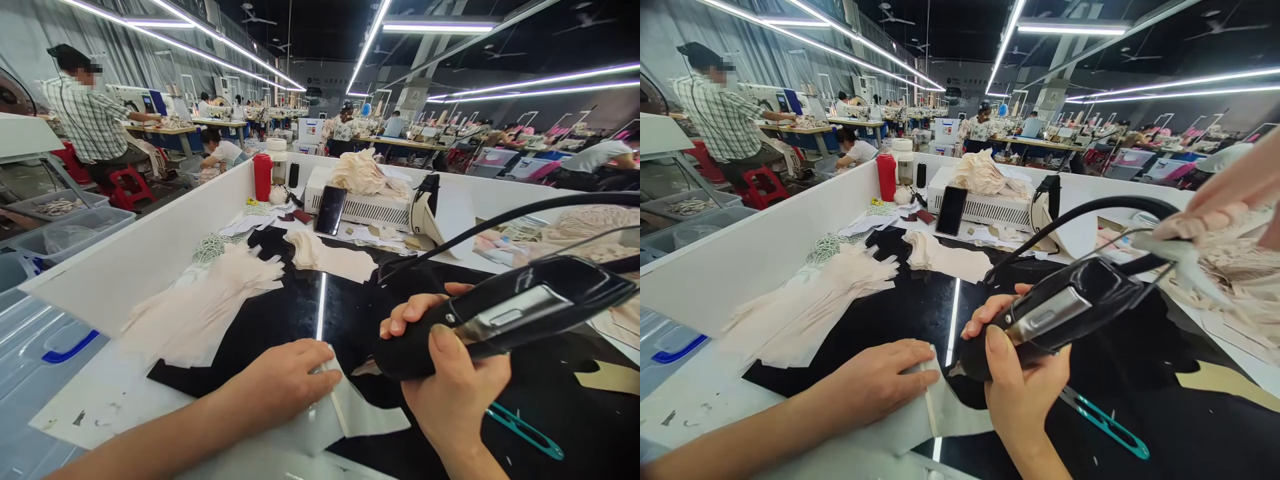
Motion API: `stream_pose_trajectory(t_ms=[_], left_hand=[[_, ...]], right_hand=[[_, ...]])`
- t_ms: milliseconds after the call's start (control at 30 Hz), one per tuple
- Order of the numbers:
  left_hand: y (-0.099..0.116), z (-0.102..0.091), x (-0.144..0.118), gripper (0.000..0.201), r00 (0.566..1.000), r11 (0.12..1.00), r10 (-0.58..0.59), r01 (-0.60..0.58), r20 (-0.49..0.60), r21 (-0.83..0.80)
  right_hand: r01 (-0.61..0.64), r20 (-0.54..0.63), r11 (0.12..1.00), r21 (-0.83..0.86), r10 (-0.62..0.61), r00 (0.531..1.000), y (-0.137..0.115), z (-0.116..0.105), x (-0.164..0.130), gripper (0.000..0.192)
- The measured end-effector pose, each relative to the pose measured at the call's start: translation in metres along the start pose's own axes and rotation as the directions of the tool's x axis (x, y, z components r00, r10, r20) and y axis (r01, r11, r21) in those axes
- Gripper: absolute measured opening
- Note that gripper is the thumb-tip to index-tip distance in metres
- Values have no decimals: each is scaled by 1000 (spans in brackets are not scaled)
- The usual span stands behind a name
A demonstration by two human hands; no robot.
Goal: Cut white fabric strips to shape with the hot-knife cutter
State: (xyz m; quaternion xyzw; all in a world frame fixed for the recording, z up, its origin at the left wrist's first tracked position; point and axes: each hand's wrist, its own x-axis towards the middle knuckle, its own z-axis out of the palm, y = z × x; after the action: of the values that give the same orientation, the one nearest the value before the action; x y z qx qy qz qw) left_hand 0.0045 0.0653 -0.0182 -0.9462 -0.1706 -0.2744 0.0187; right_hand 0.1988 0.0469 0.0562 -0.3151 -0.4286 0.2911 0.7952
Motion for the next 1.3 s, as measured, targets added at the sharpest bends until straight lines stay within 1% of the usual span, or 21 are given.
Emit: stream_pose_trajectory(t_ms=[100,200,267,367,500,600,733,867,1133,1300], left_hand=[[3,-6,7,18,1000,999,2,-2,-4,-48],[7,-11,12,18,999,993,7,-2,41,-115],[9,-12,13,17,997,991,22,-12,80,-130],[11,-10,11,16,993,993,25,-11,119,-114],[11,-8,5,18,992,995,2,11,127,-100],[11,-7,4,18,991,997,5,6,134,-83],[11,-6,3,20,990,998,19,-10,137,-64],[11,-7,1,21,991,999,28,-22,133,-43],[11,-9,1,21,985,999,42,-40,168,-16],[10,-10,1,23,985,999,52,-53,166,-2]], right_hand=[[-9,-8,1000,-12,9,1000,-1,-3,-1,39],[-10,-9,1000,-23,10,1000,0,-6,-3,40],[-12,-3,999,-31,12,1000,0,-6,-5,39],[-26,10,999,-42,26,1000,0,-6,-8,39],[-45,26,998,-38,46,999,1,-4,-12,39],[-54,47,998,-16,55,997,3,-3,-14,40],[-47,55,999,-12,48,997,6,-4,-16,40],[-21,71,999,-43,24,997,5,-6,-16,36],[-32,29,997,-63,34,999,-6,-11,-18,38],[-32,42,998,-45,34,999,-2,-12,-21,39]])
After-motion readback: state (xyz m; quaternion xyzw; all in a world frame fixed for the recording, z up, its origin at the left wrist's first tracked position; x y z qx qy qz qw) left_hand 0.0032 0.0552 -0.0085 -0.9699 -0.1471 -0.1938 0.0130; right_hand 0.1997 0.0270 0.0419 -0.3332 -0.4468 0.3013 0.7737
